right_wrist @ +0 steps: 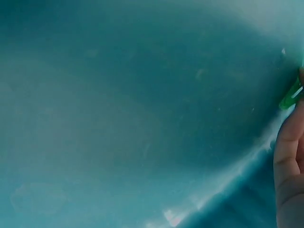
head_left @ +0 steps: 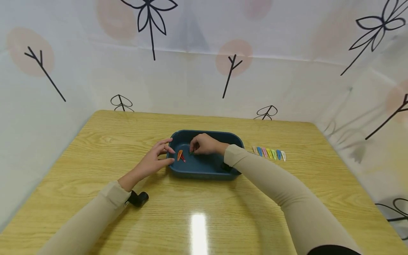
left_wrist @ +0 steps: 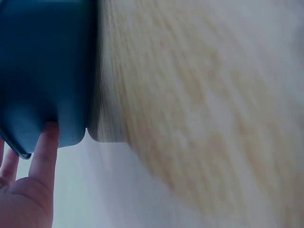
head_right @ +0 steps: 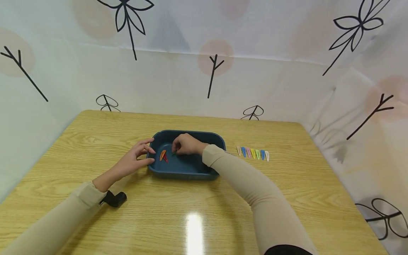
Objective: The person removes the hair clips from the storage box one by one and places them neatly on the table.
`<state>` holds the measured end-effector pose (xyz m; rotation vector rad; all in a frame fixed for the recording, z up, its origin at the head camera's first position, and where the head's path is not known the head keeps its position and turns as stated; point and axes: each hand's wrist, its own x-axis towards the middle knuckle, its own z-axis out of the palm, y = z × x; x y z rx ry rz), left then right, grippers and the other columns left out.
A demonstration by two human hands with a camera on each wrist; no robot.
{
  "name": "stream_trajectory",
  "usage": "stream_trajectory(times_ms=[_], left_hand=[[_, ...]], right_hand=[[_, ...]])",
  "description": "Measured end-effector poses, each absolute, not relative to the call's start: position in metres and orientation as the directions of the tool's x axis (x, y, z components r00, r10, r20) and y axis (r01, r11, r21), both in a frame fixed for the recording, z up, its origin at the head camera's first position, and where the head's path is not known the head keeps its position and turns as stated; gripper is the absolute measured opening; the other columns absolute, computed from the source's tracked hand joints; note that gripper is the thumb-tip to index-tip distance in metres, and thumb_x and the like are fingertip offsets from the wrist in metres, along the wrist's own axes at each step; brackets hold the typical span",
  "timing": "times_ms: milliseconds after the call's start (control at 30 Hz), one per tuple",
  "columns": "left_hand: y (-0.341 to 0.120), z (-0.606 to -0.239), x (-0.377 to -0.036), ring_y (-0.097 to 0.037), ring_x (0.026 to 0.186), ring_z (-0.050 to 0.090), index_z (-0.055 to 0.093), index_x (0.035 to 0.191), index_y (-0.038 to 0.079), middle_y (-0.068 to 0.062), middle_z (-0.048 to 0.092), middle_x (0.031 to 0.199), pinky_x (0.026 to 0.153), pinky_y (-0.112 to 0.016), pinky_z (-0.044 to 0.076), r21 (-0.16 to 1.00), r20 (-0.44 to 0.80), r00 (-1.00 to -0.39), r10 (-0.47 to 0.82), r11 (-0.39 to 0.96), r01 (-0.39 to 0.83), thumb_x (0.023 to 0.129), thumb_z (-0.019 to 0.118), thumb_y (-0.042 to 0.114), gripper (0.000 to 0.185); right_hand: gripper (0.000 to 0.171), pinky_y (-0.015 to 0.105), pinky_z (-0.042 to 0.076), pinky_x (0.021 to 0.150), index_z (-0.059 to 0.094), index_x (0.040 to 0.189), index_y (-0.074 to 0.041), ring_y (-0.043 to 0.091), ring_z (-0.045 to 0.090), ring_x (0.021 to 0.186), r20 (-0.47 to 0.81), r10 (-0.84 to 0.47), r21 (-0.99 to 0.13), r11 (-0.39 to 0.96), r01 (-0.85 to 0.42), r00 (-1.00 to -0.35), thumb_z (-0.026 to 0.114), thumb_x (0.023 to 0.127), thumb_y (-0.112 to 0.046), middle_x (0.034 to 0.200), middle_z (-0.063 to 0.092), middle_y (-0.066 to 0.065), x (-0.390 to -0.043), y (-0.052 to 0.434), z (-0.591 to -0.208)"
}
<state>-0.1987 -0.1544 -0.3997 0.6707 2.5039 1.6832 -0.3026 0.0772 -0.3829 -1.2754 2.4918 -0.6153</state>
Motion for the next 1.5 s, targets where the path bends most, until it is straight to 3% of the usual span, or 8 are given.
stream_trajectory(times_ms=[267,500,733,1033,1500], left_hand=[[-0.152,-0.397,-0.197,-0.044,0.123,0.038,0.055,0.103,-0.003,-0.012,0.024,0.148,0.095,-0.052,0.041,0.894,0.188,-0.906,0.379,0.315,0.317,0.089,0.063,0.008,0.02],[-0.151,-0.396,-0.198,-0.045,0.123,0.038,0.056,0.103,-0.004,-0.013,0.024,0.148,0.095,-0.052,0.04,0.892,0.188,-0.904,0.384,0.319,0.321,0.089,0.063,0.007,0.019],[-0.149,-0.395,-0.198,-0.044,0.124,0.037,0.056,0.103,-0.002,-0.012,0.024,0.148,0.096,-0.052,0.04,0.893,0.183,-0.904,0.387,0.319,0.317,0.089,0.063,0.008,0.019],[-0.149,-0.395,-0.197,-0.044,0.123,0.038,0.055,0.104,-0.003,-0.013,0.024,0.148,0.095,-0.052,0.041,0.887,0.186,-0.904,0.384,0.329,0.323,0.089,0.063,0.008,0.02],[-0.151,-0.395,-0.195,-0.045,0.121,0.039,0.056,0.104,-0.003,-0.013,0.024,0.148,0.095,-0.052,0.041,0.893,0.181,-0.91,0.374,0.325,0.311,0.088,0.064,0.008,0.021]], right_hand=[[0.015,0.022,0.048,0.066,0.069,0.096,-0.006,0.009,0.057,0.073,-0.102,-0.84,-0.555,0.493,-0.67,-0.534,0.071,0.082,-0.007,0.083,0.063,-0.001,-0.303,0.087,-0.378],[0.018,0.021,0.049,0.075,0.068,0.102,-0.004,0.009,0.059,0.082,-0.12,-0.867,-0.523,0.47,-0.711,-0.484,0.068,0.084,-0.004,0.094,0.064,0.002,-0.303,0.088,-0.377],[0.02,0.022,0.046,0.065,0.067,0.105,-0.003,0.01,0.053,0.069,-0.116,-0.884,-0.508,0.445,-0.737,-0.453,0.066,0.086,-0.004,0.078,0.059,0.0,-0.298,0.089,-0.371],[0.024,0.026,0.049,0.066,0.063,0.111,-0.002,0.012,0.057,0.07,-0.065,-0.83,-0.604,0.474,-0.64,-0.553,0.064,0.087,-0.002,0.079,0.059,0.001,-0.291,0.096,-0.354],[0.028,0.028,0.052,0.07,0.061,0.112,-0.002,0.016,0.06,0.072,0.083,-0.773,-0.687,0.413,-0.598,-0.629,0.068,0.084,-0.001,0.08,0.059,0.004,-0.275,0.11,-0.325]])
